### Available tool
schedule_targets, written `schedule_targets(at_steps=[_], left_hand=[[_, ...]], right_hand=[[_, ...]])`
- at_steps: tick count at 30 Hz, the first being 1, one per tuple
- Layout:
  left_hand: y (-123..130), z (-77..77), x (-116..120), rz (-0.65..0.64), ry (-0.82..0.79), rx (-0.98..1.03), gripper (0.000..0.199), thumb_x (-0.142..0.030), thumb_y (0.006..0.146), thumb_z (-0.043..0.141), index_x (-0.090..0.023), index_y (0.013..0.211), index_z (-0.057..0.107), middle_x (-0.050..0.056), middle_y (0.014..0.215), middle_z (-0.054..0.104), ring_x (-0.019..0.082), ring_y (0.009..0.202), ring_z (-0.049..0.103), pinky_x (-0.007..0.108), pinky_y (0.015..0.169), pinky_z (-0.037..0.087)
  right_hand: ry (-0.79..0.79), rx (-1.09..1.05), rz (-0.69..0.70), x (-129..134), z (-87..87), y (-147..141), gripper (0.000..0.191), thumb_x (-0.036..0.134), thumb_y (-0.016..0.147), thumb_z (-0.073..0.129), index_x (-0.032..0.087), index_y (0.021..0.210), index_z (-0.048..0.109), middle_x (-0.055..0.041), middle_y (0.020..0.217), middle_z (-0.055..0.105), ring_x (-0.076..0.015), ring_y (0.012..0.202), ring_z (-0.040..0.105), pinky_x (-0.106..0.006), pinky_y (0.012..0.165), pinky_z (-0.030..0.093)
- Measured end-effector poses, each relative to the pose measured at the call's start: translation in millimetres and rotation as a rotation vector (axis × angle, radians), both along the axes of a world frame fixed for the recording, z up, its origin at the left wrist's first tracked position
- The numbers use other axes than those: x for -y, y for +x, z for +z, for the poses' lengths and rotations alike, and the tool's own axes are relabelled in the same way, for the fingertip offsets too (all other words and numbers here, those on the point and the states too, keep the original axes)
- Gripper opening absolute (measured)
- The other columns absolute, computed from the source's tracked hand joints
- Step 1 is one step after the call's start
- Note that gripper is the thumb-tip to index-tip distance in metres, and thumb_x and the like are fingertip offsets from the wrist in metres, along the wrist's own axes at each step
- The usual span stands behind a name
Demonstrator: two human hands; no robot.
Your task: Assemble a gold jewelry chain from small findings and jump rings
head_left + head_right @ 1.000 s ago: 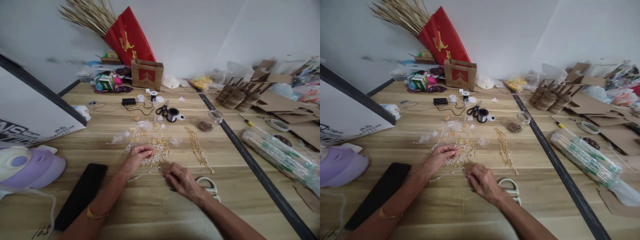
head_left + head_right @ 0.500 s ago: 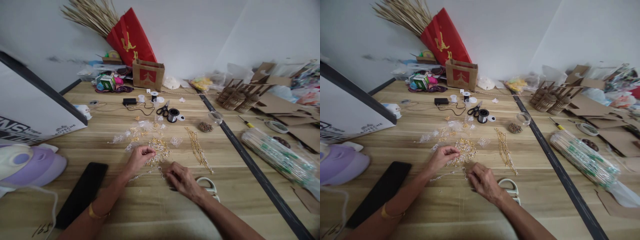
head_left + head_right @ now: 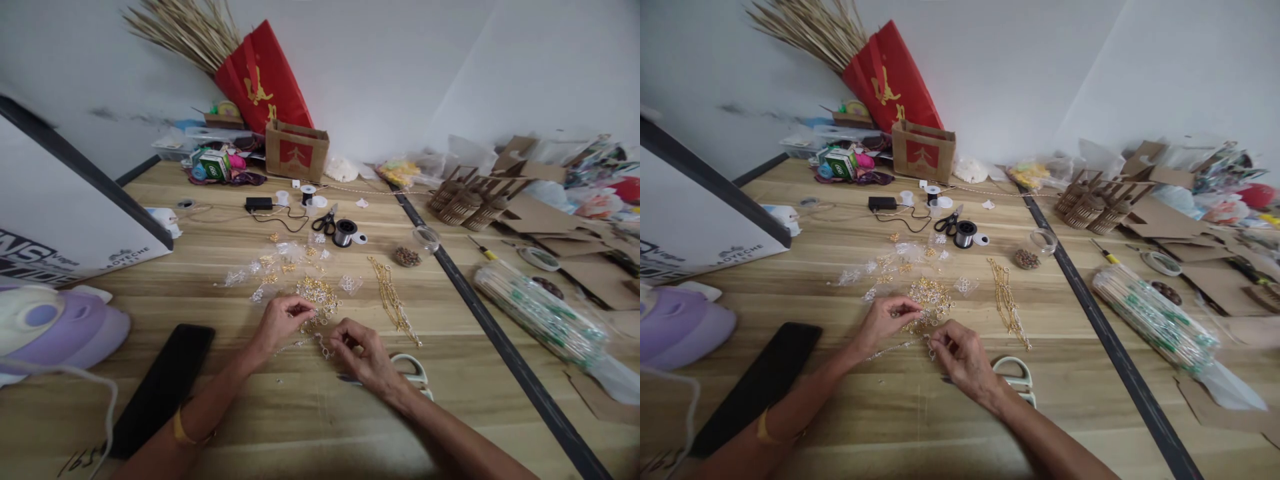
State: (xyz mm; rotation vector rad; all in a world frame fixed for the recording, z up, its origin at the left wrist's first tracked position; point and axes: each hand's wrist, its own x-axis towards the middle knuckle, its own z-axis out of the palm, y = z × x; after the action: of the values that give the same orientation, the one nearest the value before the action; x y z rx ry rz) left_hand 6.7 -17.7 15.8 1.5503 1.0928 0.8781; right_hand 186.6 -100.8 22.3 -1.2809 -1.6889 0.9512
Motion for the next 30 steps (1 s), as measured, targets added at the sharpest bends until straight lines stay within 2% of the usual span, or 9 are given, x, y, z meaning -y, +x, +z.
schedule_targets(at_steps=[5,8,10,15,21,30], left_hand=[[0,3.0,16,0.083,-0.358,0.316,0.013,-0.02,0.055,0.078,-0.015,0.065,0.071,0.0,0.063,0.068,0.012,0.061,0.059,0.022,0.062,0.046],[-1,-0.9,26,0.125,-0.509,0.429,0.019,-0.021,0.051,0.081,-0.015,0.066,0.072,-0.001,0.061,0.068,0.01,0.058,0.057,0.021,0.059,0.045],[-3,-4.9,31,0.129,-0.554,0.464,0.022,-0.022,0.049,0.083,-0.015,0.067,0.073,-0.001,0.06,0.068,0.009,0.057,0.056,0.021,0.059,0.044],[-4,-13.4,37,0.115,-0.615,0.52,0.028,-0.026,0.045,0.087,-0.014,0.068,0.075,0.001,0.064,0.07,0.01,0.06,0.059,0.023,0.064,0.047],[-2,-19.4,38,0.066,-0.588,0.551,0.026,-0.027,0.048,0.086,-0.015,0.068,0.075,0.001,0.064,0.07,0.01,0.059,0.058,0.022,0.062,0.047],[-7,-20.9,41,0.053,-0.474,0.461,0.017,-0.023,0.056,0.082,-0.015,0.067,0.072,0.0,0.061,0.068,0.011,0.061,0.058,0.022,0.063,0.045]], right_hand=[[-0.125,-0.084,-0.013,-3,3.4,-8,0.021,0.032,0.088,0.054,0.016,0.074,0.055,0.0014,0.063,0.054,-0.0102,0.056,0.047,-0.02,0.051,0.037],[-0.101,-0.128,-0.037,-6,0.0,-12,0.021,0.034,0.088,0.054,0.017,0.075,0.055,0.0016,0.063,0.053,-0.0103,0.056,0.048,-0.021,0.051,0.038],[-0.046,-0.142,-0.056,-7,-2.9,-16,0.021,0.033,0.088,0.053,0.017,0.075,0.055,0.0011,0.065,0.053,-0.0106,0.057,0.049,-0.021,0.052,0.039],[0.107,-0.143,-0.09,-5,-11.5,-22,0.018,0.028,0.088,0.052,0.017,0.075,0.054,0.0008,0.065,0.053,-0.0108,0.057,0.048,-0.021,0.053,0.04],[0.174,-0.134,-0.104,-6,-18.5,-19,0.016,0.025,0.088,0.052,0.017,0.075,0.055,0.0002,0.067,0.054,-0.0112,0.059,0.049,-0.022,0.055,0.041],[0.252,-0.072,0.015,-4,-21.8,-17,0.011,0.021,0.089,0.051,0.018,0.079,0.054,-0.0005,0.07,0.052,-0.0113,0.061,0.048,-0.023,0.054,0.04]])
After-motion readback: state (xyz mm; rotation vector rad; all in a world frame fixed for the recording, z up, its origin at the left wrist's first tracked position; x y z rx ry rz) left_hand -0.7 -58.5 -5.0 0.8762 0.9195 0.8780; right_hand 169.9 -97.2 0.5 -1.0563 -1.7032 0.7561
